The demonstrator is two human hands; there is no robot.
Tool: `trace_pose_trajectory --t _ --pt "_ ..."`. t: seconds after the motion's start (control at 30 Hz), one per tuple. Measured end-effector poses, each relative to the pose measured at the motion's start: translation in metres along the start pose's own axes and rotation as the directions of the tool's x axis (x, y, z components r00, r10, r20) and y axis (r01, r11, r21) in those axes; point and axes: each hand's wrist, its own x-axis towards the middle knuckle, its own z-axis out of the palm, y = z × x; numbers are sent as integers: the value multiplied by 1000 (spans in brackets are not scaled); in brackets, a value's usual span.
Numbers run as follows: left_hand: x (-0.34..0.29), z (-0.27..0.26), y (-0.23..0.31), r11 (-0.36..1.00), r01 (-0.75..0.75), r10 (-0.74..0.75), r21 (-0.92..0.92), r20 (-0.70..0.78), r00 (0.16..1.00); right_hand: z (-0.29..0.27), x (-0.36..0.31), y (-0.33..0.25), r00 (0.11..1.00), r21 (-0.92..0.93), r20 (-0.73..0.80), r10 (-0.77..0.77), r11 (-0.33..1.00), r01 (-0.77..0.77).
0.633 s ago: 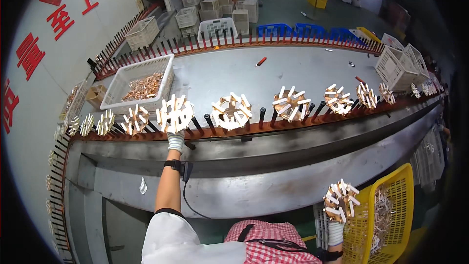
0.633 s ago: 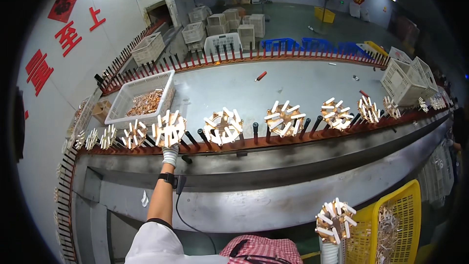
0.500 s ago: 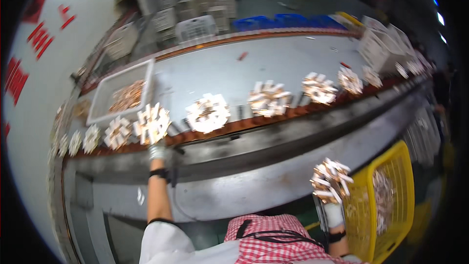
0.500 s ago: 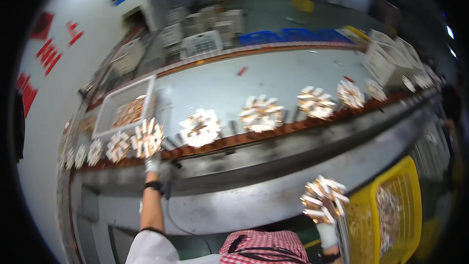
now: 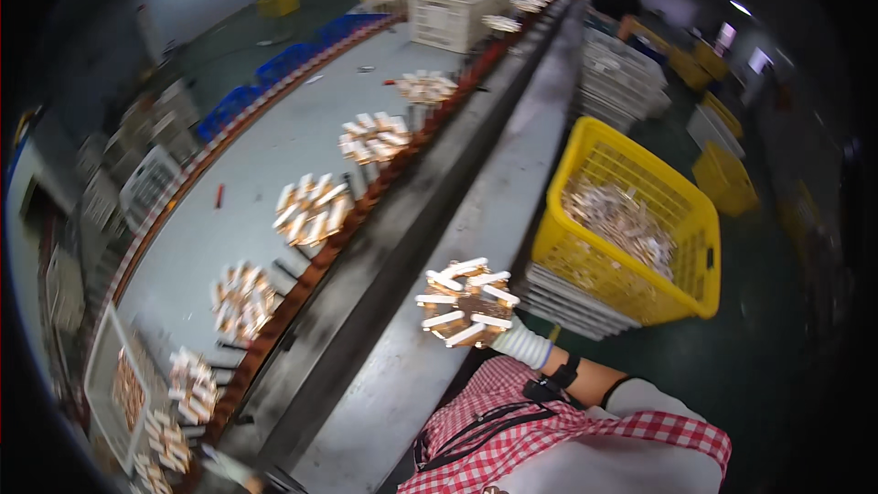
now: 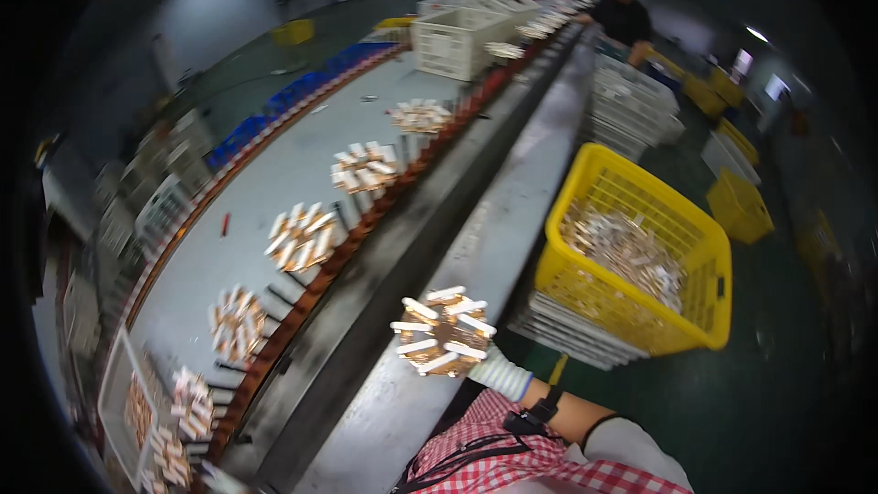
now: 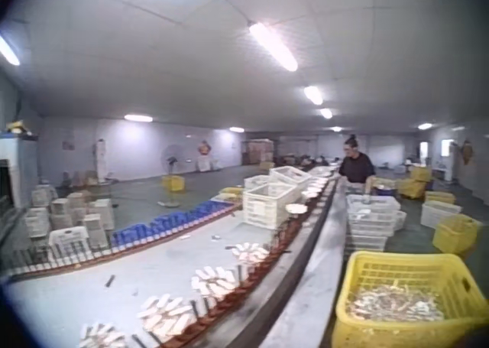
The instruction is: The person picks up white plastic star-shaped components from a yellow basket and places them onto vertical metal rods on a conveyor belt. The person repeats this process, moving the basket and handling the components with gloved hands.
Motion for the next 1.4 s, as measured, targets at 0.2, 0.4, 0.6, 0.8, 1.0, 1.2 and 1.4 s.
trace_pose_trajectory --t 0.2,0.4,0.6,0.8,1.0,1.2,1.4 --pt "-170 39 190 880 263 299 -396 891 340 21 3 13 948 366 316 -44 927 -79" --pt "-247 156 283 362 -382 797 -850 495 -346 41 15 6 980 -976 180 -80 -137 168" --pt "-366 216 343 829 327 534 -453 816 -223 15 15 -152 987 -972 100 125 -200 124" --pt "-367 252 407 842 410 419 -350 903 -90 -219 42 -342 653 -913 -284 -702 -10 -409" --pt "-309 412 420 604 -496 787 -624 369 494 -457 22 -352 489 -729 -596 -637 175 -661" --pt "-186 439 440 795 -588 481 150 433 762 -507 -6 -349 756 -890 -365 -544 -36 -455" --pt "-169 473 396 765 -571 403 299 469 786 -451 -45 -375 681 -803 -596 -426 317 -505"
